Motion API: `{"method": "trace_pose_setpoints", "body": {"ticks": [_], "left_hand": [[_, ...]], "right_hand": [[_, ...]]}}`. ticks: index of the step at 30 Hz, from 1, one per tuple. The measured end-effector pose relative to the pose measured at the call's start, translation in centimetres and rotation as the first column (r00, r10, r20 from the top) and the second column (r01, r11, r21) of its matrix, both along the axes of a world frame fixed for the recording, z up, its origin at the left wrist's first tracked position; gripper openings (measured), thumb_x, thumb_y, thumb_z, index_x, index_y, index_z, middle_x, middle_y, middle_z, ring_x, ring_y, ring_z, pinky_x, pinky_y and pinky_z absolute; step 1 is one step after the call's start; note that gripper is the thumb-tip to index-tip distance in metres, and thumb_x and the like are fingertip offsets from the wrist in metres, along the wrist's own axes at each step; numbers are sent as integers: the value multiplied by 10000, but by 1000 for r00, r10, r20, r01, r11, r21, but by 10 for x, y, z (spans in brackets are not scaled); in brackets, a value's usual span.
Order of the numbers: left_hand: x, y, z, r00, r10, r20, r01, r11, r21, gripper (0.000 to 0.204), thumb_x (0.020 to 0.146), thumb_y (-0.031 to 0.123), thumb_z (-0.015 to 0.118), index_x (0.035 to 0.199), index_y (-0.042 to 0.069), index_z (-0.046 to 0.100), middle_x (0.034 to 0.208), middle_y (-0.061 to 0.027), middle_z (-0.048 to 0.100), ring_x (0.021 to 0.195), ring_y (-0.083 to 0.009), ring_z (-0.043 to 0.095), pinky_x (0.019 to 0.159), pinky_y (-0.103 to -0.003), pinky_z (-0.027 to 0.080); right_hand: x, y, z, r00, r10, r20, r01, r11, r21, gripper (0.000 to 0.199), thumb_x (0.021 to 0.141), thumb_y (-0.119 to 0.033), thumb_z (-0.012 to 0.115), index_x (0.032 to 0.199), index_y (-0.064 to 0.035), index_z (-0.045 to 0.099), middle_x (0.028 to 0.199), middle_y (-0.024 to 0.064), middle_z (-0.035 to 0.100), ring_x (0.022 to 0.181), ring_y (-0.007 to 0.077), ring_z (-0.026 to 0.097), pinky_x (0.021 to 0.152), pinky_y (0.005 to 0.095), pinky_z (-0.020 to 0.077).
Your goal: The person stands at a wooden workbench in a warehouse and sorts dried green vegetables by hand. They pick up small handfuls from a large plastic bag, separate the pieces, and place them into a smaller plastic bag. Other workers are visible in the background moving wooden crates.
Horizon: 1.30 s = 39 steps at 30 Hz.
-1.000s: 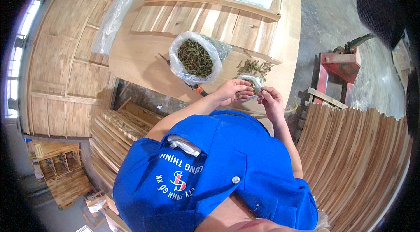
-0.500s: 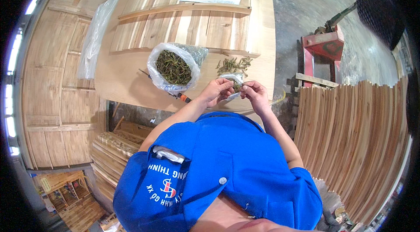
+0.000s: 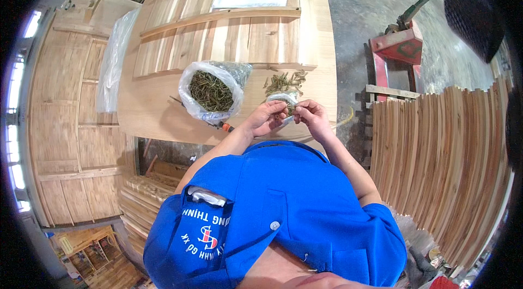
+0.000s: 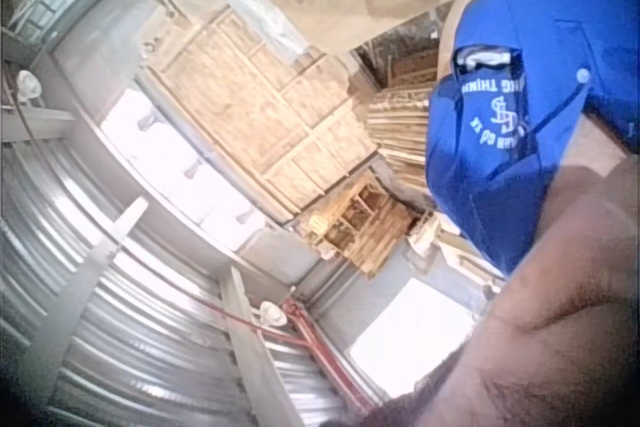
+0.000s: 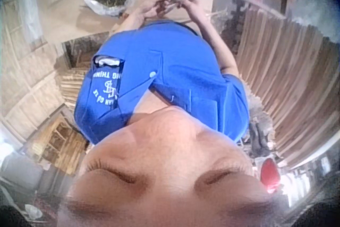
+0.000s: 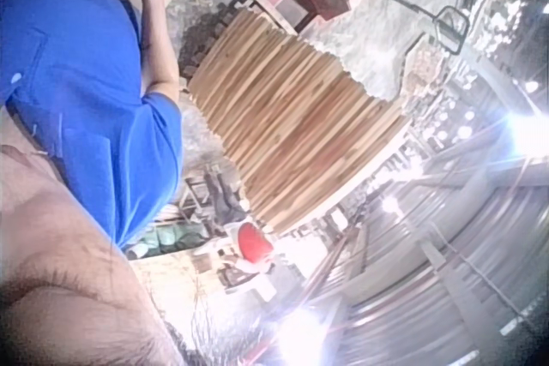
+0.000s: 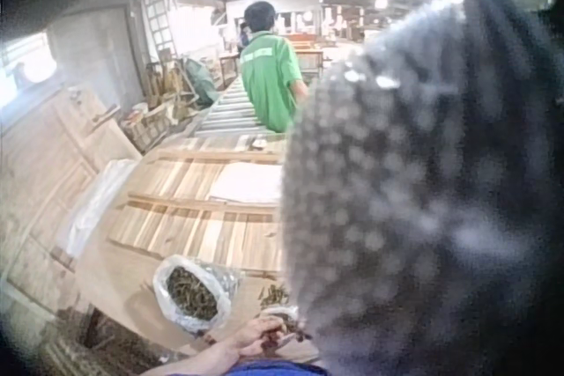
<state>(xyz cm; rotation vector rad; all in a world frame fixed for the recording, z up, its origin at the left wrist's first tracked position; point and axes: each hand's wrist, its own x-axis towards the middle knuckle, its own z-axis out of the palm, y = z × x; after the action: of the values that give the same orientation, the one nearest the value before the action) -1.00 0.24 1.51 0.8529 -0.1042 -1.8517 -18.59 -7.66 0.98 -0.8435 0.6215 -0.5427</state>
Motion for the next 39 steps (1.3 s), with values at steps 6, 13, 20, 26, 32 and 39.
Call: {"method": "trace_pose_setpoints", "body": {"ticks": [6, 13, 20, 26, 32, 39], "left_hand": [[-2, 0, 0, 999, 25, 31, -26, 1000, 12, 74, 867, 153, 568, 868, 82, 587, 741, 2, 612, 620, -53, 591, 558, -189, 522], [-16, 0, 8, 906, 169, 389, -142, 985, -95, 94, 860, 153, 582, 849, 60, 589, 721, -3, 593, 620, -77, 559, 557, -200, 458], [-21, -3, 25, 246, 260, 934, 108, 950, -293, 182, 826, 207, 599, 811, 26, 606, 678, -58, 587, 570, -119, 523, 531, -251, 422], [-15, -12, 36, -43, 309, 950, 269, 919, -287, 206, 818, 245, 575, 762, 51, 615, 666, -115, 591, 566, -231, 573, 526, -324, 444], [23, -43, 39, -261, 247, 933, 264, 948, -177, 222, 805, 277, 591, 825, 63, 641, 728, -132, 627, 660, -286, 613, 584, -354, 474], [42, -60, 24, -316, 107, 943, 264, 964, -21, 272, 791, 337, 586, 853, 79, 651, 766, -128, 635, 723, -290, 616, 632, -379, 476]], "right_hand": [[1, 1, 2, 999, -6, 39, 3, 997, 82, 86, 845, -82, 579, 880, -6, 560, 736, 55, 589, 633, 127, 555, 589, 260, 467], [1, 1, 0, 996, -33, 81, 15, 978, 210, 86, 853, -81, 564, 910, -21, 543, 770, 62, 598, 655, 142, 574, 610, 271, 488], [3, 6, -5, 990, -29, 135, -27, 919, 393, 92, 875, -100, 531, 950, -48, 520, 796, 77, 605, 669, 158, 587, 607, 268, 491], [9, 9, -7, 988, 76, 133, -113, 947, 301, 180, 911, -186, 489, 1030, -51, 498, 747, 81, 600, 602, 152, 577, 542, 261, 481], [7, 3, -6, 986, 128, -108, -111, 982, 151, 238, 913, -225, 472, 1055, -38, 504, 679, 73, 569, 527, 123, 526, 499, 240, 448], [-1, 2, -11, 984, 56, -168, -40, 994, 99, 185, 893, -173, 481, 1001, -33, 535, 670, 57, 558, 526, 105, 500, 494, 225, 423]]}}
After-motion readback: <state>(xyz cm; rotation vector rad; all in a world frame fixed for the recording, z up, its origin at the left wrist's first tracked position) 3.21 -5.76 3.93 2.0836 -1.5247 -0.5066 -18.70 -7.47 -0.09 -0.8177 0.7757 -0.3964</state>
